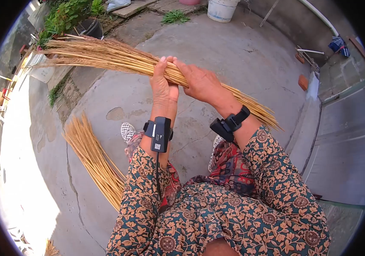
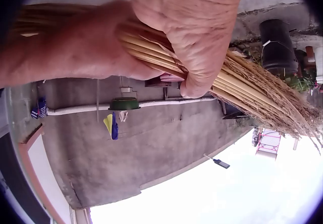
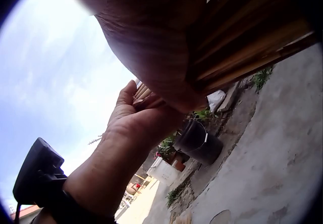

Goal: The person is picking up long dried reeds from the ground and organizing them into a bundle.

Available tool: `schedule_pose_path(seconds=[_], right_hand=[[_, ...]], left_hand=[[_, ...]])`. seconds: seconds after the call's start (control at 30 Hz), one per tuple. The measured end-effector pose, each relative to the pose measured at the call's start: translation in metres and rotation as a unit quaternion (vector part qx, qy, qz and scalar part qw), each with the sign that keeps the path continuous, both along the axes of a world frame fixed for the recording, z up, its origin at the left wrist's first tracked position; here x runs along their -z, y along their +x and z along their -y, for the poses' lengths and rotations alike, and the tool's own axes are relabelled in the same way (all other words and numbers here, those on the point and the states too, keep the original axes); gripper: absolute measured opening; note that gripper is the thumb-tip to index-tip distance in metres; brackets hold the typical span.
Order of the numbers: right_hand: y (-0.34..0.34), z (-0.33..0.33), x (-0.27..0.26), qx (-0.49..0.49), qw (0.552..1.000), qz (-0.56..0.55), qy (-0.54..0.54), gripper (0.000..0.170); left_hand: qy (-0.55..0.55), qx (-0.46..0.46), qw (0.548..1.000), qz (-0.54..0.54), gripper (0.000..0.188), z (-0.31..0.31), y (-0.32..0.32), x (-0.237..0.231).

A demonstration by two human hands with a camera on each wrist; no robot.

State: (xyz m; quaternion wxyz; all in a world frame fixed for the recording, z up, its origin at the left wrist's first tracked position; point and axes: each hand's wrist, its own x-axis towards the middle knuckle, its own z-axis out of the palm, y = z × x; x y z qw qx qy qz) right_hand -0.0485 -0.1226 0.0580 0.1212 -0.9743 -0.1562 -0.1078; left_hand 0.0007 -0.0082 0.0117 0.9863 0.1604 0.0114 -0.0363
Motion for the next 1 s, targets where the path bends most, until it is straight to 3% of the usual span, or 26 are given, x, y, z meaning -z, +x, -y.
schedule_pose_path(seconds=[0.1,0.23,0.33,0.43,0.53,0.57,0.63,0.73,0.83,1.0], right_hand=[[-0.005,-0.001,0.006,0.0,0.997,0.057,0.053,0.074],[0.002,-0.003,0.008,0.018,0.984,0.086,0.154,0.07],[0.005,-0.001,0.006,0.036,0.976,0.053,0.21,0.067],[0.0,-0.003,-0.009,0.061,0.962,-0.019,0.264,0.066],[0.003,-0.005,0.001,0.055,0.977,0.031,0.205,0.064],[0.005,-0.005,0.006,0.04,0.986,0.047,0.156,0.064],[0.01,-0.004,0.011,0.01,0.995,0.085,0.055,0.065],[0.003,-0.009,0.01,-0.009,0.996,0.087,-0.005,0.071],[-0.001,-0.015,0.005,-0.03,0.997,0.068,-0.01,0.078],[-0.002,-0.007,0.006,-0.117,0.973,0.195,0.022,0.079]], left_hand=[[0.031,-0.009,0.999,0.014,0.031,-0.005,-0.006,-0.02],[0.123,-0.023,0.984,0.131,0.039,-0.006,-0.014,-0.04],[0.118,-0.019,0.965,0.232,0.046,-0.004,-0.016,-0.038],[0.069,-0.003,0.971,0.229,0.05,-0.005,-0.014,-0.038],[0.134,-0.002,0.963,0.235,0.051,-0.004,-0.012,-0.04],[0.157,-0.056,0.969,0.184,0.048,0.002,-0.019,-0.04],[0.128,-0.074,0.982,0.114,0.045,0.002,-0.007,-0.026],[0.082,-0.098,0.991,0.047,0.031,0.002,0.005,-0.009],[0.072,-0.075,0.995,-0.007,0.021,-0.006,0.011,-0.005],[0.069,-0.113,0.991,-0.029,0.02,-0.012,0.022,0.0]])
